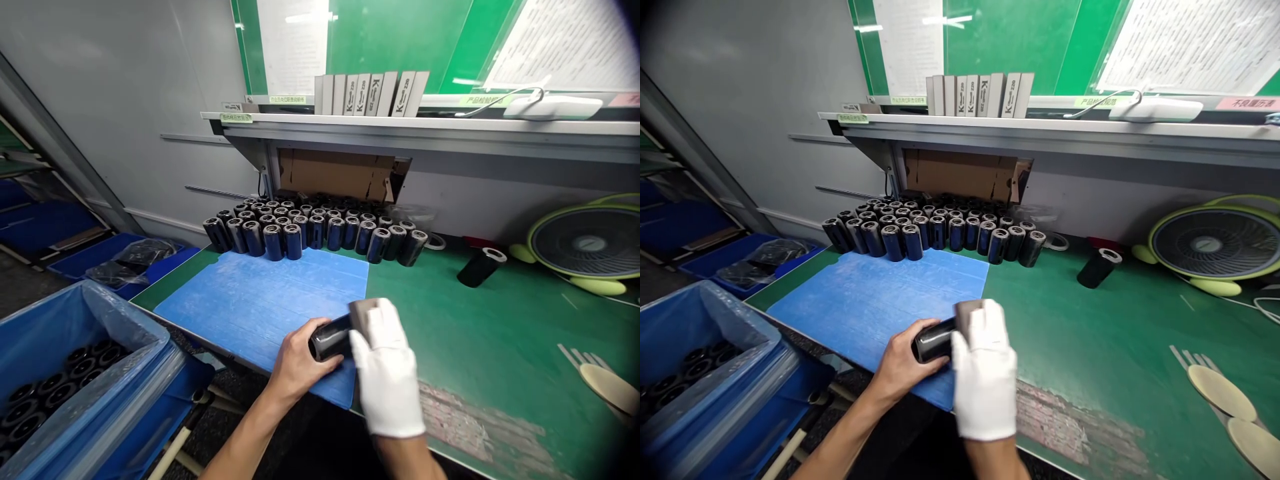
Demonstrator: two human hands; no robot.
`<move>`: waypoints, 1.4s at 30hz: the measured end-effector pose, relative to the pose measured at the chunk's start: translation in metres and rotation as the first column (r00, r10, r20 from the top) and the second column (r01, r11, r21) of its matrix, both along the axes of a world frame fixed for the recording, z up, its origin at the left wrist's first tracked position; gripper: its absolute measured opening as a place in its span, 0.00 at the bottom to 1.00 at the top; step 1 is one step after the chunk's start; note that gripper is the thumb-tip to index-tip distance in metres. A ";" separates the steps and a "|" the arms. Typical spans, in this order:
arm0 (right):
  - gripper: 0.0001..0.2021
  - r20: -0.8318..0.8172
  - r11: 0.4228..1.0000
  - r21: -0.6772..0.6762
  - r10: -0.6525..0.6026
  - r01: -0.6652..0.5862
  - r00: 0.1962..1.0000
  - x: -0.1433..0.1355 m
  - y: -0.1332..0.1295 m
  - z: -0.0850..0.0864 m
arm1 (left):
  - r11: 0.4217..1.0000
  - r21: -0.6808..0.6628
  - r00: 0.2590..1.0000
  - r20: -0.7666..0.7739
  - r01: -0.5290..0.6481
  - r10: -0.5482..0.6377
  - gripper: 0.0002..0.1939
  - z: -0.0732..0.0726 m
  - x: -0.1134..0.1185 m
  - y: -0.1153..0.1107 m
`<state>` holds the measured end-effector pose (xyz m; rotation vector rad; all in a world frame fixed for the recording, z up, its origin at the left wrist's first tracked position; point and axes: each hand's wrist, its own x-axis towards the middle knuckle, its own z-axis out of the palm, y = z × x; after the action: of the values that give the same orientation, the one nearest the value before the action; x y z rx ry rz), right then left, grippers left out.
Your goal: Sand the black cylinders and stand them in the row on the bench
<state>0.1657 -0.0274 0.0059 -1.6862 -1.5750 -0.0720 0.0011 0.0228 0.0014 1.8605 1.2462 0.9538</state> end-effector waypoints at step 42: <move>0.24 0.241 0.999 -0.033 -0.026 0.035 0.970 -0.002 -0.011 0.001 | 0.997 0.079 1.000 0.016 0.012 -0.013 0.28 -0.004 0.002 -0.001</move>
<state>0.1638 -0.0382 0.0068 -1.7841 -1.7368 -0.2739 0.0031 0.0217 -0.0023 1.9148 1.2015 1.0228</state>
